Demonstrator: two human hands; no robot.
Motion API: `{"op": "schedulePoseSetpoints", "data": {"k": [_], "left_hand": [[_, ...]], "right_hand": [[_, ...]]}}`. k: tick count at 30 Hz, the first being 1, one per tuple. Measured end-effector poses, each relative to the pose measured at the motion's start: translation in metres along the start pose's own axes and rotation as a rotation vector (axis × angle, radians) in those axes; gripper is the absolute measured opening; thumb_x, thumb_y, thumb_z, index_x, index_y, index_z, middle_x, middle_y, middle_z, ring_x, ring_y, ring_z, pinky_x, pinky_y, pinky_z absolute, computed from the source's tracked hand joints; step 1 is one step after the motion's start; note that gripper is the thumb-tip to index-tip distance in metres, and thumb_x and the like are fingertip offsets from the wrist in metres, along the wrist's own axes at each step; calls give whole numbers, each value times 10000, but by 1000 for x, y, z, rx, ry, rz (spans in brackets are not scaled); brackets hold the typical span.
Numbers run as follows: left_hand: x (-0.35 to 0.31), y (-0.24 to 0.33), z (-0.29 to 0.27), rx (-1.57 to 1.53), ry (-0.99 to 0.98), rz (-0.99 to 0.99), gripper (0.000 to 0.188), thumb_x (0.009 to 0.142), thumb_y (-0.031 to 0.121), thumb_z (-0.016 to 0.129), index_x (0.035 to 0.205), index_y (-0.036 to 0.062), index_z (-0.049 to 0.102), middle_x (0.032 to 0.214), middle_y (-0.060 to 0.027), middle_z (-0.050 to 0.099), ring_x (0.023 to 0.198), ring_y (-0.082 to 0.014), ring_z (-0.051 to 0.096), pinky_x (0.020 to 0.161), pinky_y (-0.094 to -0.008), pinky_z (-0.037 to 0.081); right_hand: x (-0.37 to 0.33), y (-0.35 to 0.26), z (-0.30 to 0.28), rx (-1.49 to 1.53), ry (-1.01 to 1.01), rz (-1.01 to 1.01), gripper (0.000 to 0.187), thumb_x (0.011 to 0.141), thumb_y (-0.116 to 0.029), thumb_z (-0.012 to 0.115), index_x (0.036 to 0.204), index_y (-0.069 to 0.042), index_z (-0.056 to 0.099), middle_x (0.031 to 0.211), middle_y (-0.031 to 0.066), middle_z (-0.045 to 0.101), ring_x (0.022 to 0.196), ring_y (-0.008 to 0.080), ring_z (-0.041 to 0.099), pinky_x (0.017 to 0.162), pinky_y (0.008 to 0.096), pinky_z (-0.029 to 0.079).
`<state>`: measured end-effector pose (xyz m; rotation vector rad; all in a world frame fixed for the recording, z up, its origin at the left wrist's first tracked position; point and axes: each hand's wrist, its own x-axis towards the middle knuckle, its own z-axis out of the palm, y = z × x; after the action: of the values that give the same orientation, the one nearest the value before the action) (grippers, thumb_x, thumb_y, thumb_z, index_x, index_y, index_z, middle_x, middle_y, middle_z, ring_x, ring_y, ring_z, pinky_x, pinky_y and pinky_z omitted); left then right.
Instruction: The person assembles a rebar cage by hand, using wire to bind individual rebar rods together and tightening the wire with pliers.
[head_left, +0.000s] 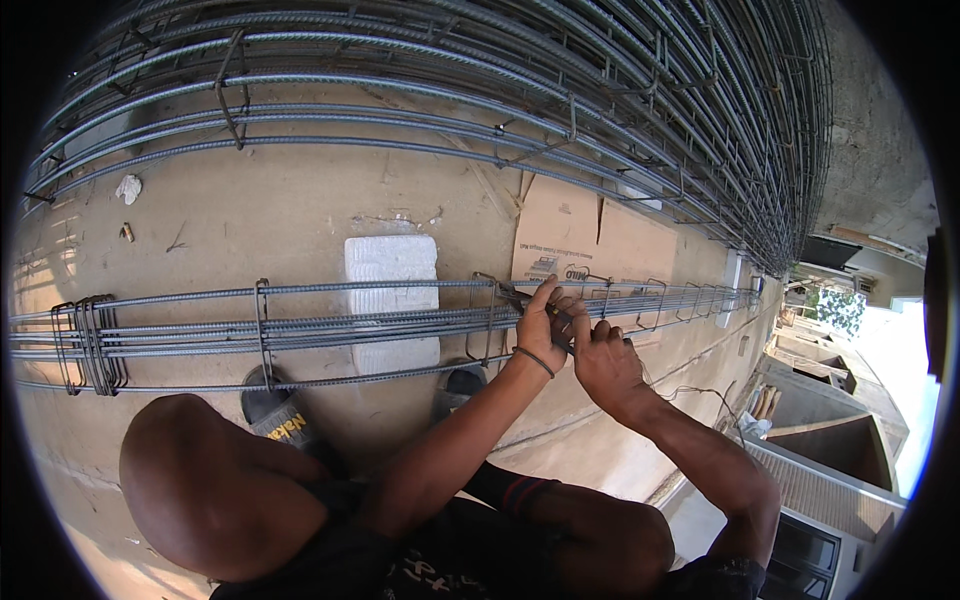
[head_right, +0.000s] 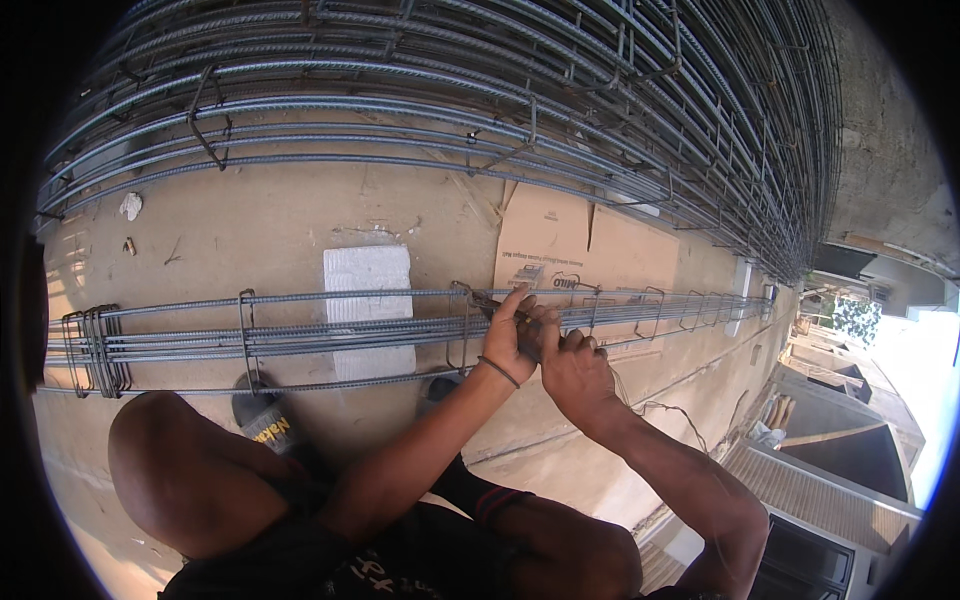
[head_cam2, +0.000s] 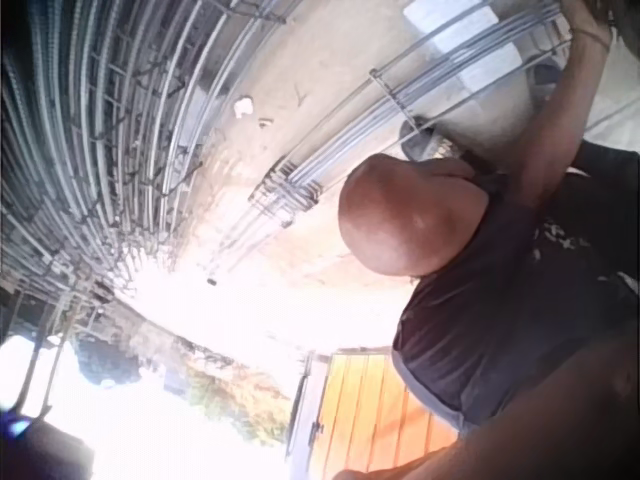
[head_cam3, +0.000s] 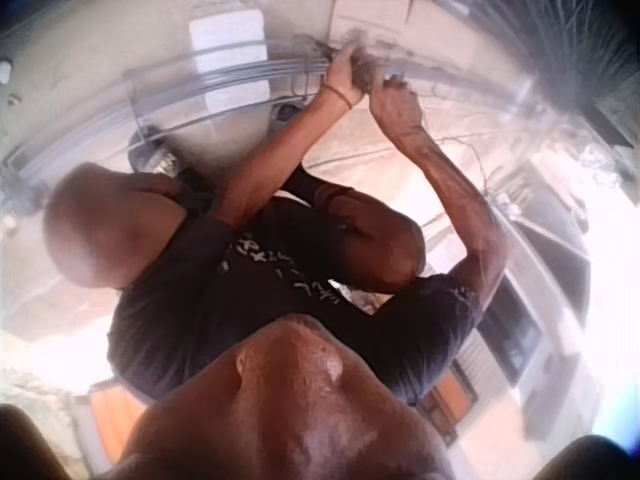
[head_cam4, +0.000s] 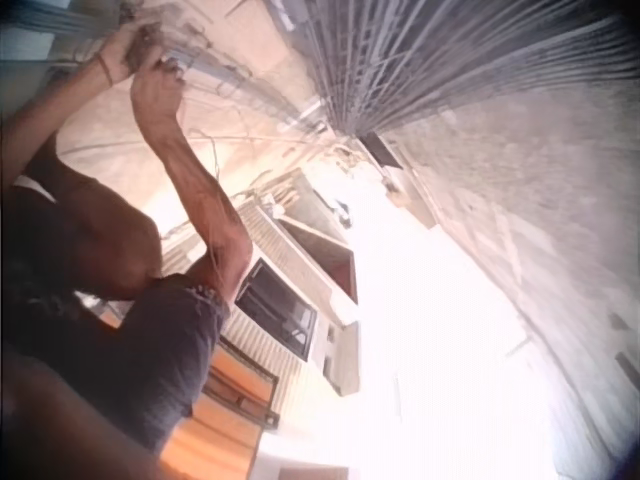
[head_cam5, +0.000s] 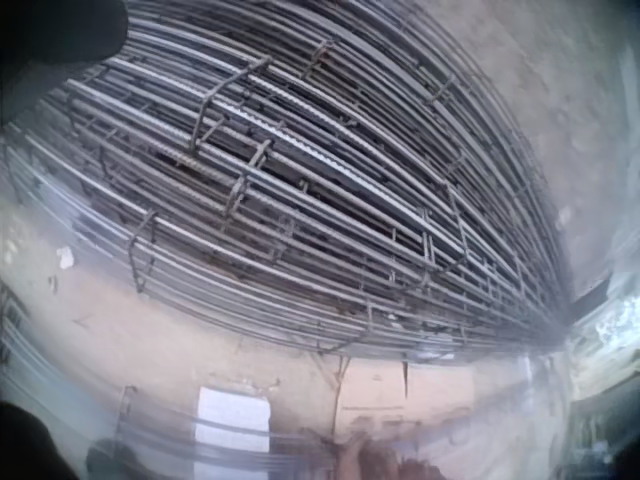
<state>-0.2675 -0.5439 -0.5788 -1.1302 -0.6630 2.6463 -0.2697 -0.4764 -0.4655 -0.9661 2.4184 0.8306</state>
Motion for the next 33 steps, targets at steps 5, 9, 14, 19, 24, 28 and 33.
{"op": "schedulePoseSetpoints", "data": {"k": [5,9,14,19,24,28,33], "left_hand": [[5,-4,-3,57,194,-34,248,850,275,687,764,130,505,696,-7,479,635,-179,527,649,-338,537],[-9,4,-9,13,-19,-81,277,867,259,654,705,155,455,598,24,403,578,-147,451,638,-328,479],[-17,9,-20,-26,-148,-155,327,888,275,657,679,167,430,575,35,380,529,-128,403,634,-314,419],[-7,12,-23,-6,-201,-102,269,879,306,658,746,143,492,617,15,428,613,-157,467,664,-332,442],[-15,0,-10,3,-113,-108,453,795,399,736,1059,76,558,1064,-153,559,1030,-316,604,959,-448,494],[-15,-15,7,-36,19,-6,386,789,367,754,963,86,554,912,-107,582,874,-277,621,858,-450,535],[-5,-12,-6,25,199,-89,340,829,359,712,752,133,470,659,-27,493,605,-202,540,696,-390,570]], "right_hand": [[5,16,-27,323,-95,35,667,767,-190,747,1256,115,411,911,250,633,824,329,683,657,355,580],[26,54,-26,1179,-939,328,601,802,-340,771,1161,92,558,1012,222,664,1002,308,666,821,370,550],[2,32,-3,1898,-1304,407,259,953,-266,614,970,-8,605,811,70,602,759,193,610,719,310,489],[22,23,-19,1595,-1255,629,303,984,-286,569,775,-78,501,631,-2,471,543,107,455,426,241,300],[19,42,2,727,-720,237,193,923,-192,580,810,-38,555,644,57,550,615,181,587,456,299,429],[6,28,9,-5,-109,102,90,826,-93,553,851,-10,577,757,171,627,742,281,669,559,383,559],[-13,-4,4,-41,-113,151,427,801,-315,678,968,61,564,825,185,629,783,297,662,653,361,566]]}}
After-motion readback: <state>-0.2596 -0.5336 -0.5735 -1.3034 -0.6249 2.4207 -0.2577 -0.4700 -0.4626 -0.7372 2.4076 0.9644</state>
